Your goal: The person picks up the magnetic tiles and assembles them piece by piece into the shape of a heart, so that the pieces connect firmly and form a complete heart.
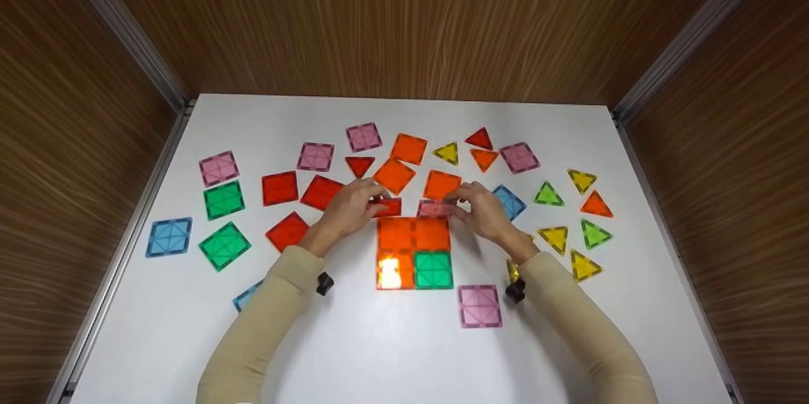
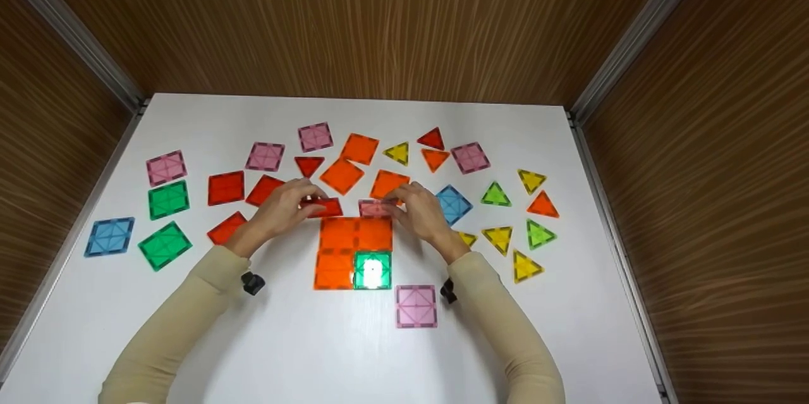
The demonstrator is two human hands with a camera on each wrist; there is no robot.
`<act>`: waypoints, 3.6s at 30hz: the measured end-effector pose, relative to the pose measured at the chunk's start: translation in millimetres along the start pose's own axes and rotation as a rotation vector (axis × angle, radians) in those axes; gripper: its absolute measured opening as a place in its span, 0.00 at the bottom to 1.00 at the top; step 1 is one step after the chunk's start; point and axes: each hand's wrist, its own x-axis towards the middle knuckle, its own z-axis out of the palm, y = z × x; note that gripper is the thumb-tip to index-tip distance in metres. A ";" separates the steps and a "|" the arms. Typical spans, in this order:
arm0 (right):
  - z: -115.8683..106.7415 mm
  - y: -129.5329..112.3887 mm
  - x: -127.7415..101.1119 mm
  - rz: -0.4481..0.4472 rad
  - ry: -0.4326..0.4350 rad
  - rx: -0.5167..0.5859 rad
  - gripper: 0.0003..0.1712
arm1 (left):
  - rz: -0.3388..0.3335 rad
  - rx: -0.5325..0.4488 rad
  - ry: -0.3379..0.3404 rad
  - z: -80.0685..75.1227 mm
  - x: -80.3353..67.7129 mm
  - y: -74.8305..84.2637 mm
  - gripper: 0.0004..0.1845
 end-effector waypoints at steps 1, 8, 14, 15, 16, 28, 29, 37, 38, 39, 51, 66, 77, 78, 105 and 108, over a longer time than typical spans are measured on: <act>0.1 0.0 0.1 -0.004 0.002 0.000 0.12 | 0.019 0.007 0.004 2.5 2.6 -0.1 0.10; 1.8 1.3 -0.6 -0.032 0.026 -0.039 0.10 | 0.059 0.032 0.008 20.6 14.6 -1.0 0.09; 1.4 1.4 -0.5 -0.034 0.022 -0.043 0.10 | 0.030 -0.024 0.008 31.2 19.9 0.6 0.09; 1.4 1.3 -0.4 -0.034 0.021 -0.044 0.10 | 0.029 -0.035 0.009 31.9 20.1 0.7 0.09; 1.4 1.1 -0.2 -0.032 0.018 -0.043 0.11 | 0.026 -0.046 0.011 32.4 20.0 0.6 0.10; 2.3 -1.7 1.3 -0.003 0.004 -0.006 0.11 | -0.041 -0.172 0.089 26.2 3.9 -13.2 0.09; 2.6 -1.9 1.6 -0.001 0.005 -0.003 0.12 | -0.045 -0.178 0.094 25.6 3.0 -14.0 0.08; 5.4 -2.1 2.9 -0.021 0.018 -0.001 0.12 | -0.095 -0.199 0.121 26.8 -1.8 -17.9 0.09; 5.7 -1.6 2.5 -0.026 0.024 -0.003 0.12 | -0.100 -0.202 0.126 27.1 -2.3 -18.1 0.09; 5.7 -1.1 1.6 -0.028 0.031 -0.005 0.13 | -0.103 -0.204 0.132 27.8 -2.8 -18.5 0.09; -25.2 -15.9 -70.2 0.060 -0.042 0.083 0.21 | -0.130 -0.234 0.147 31.3 -3.8 -20.5 0.10; -13.5 -35.3 -158.8 0.028 -0.289 -0.279 0.41 | -0.133 -0.225 0.146 31.5 -2.8 -21.7 0.10; -5.4 -42.0 -163.7 0.048 -0.350 -0.308 0.47 | -0.143 -0.223 0.142 31.8 -3.1 -21.7 0.11; -5.5 -41.9 -163.2 0.055 -0.349 -0.303 0.47 | -0.143 -0.225 0.142 31.8 -3.1 -21.7 0.11; -53.0 -32.3 -128.6 0.415 -0.214 0.252 0.10 | -0.109 -0.221 0.146 33.3 -4.0 -21.4 0.10; -51.3 -31.5 -124.6 0.477 -0.134 0.272 0.10 | -0.117 -0.222 0.143 32.4 -3.9 -21.1 0.10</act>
